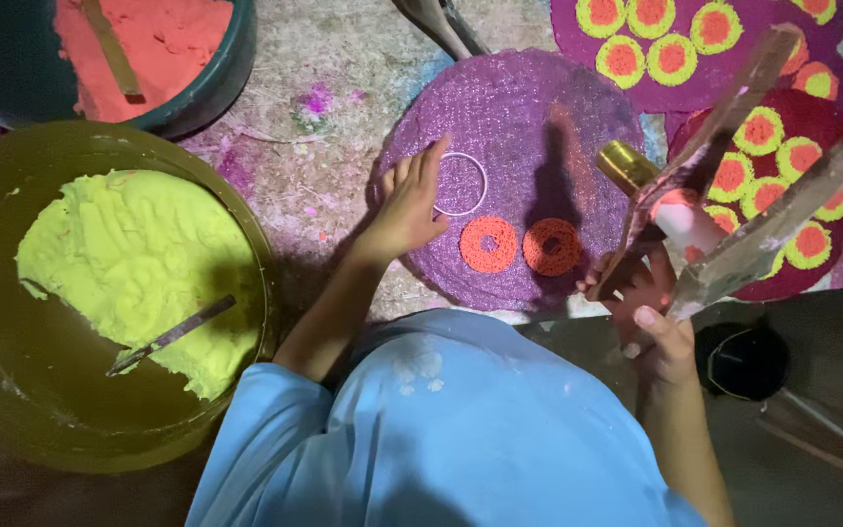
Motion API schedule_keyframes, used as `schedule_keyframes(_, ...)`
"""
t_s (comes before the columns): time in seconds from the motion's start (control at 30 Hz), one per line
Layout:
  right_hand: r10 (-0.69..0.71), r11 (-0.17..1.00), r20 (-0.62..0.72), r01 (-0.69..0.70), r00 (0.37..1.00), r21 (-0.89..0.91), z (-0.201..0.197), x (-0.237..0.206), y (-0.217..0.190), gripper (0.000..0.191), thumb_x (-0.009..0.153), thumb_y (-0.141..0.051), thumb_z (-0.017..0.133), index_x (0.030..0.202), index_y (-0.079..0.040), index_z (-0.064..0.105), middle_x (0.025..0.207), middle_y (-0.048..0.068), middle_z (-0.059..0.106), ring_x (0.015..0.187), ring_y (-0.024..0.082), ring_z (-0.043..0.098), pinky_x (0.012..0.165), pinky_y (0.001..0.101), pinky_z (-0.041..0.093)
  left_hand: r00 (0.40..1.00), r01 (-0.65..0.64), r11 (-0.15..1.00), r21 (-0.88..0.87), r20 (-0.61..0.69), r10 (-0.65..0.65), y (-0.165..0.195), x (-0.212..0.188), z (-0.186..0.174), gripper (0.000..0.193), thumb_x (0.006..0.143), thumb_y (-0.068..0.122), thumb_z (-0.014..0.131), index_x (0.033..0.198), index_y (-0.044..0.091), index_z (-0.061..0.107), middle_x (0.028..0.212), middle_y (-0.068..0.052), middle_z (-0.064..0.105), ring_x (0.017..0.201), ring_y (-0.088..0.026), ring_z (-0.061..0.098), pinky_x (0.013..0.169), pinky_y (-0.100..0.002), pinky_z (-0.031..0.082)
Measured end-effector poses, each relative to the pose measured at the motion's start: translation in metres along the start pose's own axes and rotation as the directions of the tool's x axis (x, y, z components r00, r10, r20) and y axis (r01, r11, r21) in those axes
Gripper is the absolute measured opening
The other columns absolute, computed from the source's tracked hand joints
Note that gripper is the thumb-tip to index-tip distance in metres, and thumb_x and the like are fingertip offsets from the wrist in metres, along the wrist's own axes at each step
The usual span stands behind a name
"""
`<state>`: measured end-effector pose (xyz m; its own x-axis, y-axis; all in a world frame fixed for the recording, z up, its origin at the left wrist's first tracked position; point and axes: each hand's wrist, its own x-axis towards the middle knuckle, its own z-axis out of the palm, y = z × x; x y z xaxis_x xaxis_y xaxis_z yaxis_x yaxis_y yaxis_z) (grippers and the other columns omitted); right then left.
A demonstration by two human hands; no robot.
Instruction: The person packs pink and yellow dough into a wooden hand press and squeezes the tool to extrude ring-shaped dough pieces onto pink circular boards, arranging them into flower patterns. They refill the press from bowls of dough, then carry the finished boards to a woven drying rack.
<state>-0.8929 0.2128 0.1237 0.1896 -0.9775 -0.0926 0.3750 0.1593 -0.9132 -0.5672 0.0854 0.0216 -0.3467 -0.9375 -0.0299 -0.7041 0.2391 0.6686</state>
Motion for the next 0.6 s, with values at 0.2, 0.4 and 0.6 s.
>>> schedule_keyframes(0.2,0.018,1.0,-0.015,-0.018,1.0,0.023,-0.006,-0.005,0.01,0.083,0.084,-0.03,0.076,0.153,-0.008,0.036,0.139,0.024,0.052,0.127,0.037,0.056,0.112,0.0565,0.045,0.994,0.059,0.998,-0.032,0.098,-0.055,0.008,0.0,0.002,0.119,0.078,0.012,0.08,0.163,0.019,-0.003,0.158,-0.02,0.033,0.146,-0.035,0.028,0.12,-0.059,0.012)
schedule_keyframes(0.4,0.205,0.953,0.063,-0.185,0.977,-0.241,-0.031,0.02,0.011,0.088,0.087,-0.048,0.075,0.153,-0.001,0.039,0.126,0.027,0.059,0.1,0.031,0.058,0.091,0.0483,0.046,0.995,0.07,0.939,-0.337,0.095,-0.04,0.009,0.016,-0.014,0.116,0.083,0.024,0.083,0.161,0.014,-0.003,0.167,-0.025,0.014,0.154,-0.039,0.014,0.121,-0.06,0.008)
schedule_keyframes(0.6,0.629,0.766,0.436,-0.608,0.644,-0.208,-0.02,0.058,0.009,0.105,0.089,-0.081,0.048,0.156,-0.001,0.035,0.125,0.024,0.063,0.111,0.034,0.066,0.1,0.0491,0.051,0.9,0.193,-0.683,-0.704,-0.151,0.409,0.029,0.038,-0.044,0.094,0.099,0.055,0.065,0.164,0.005,0.019,0.164,-0.028,0.027,0.15,-0.04,0.035,0.13,-0.052,0.028)
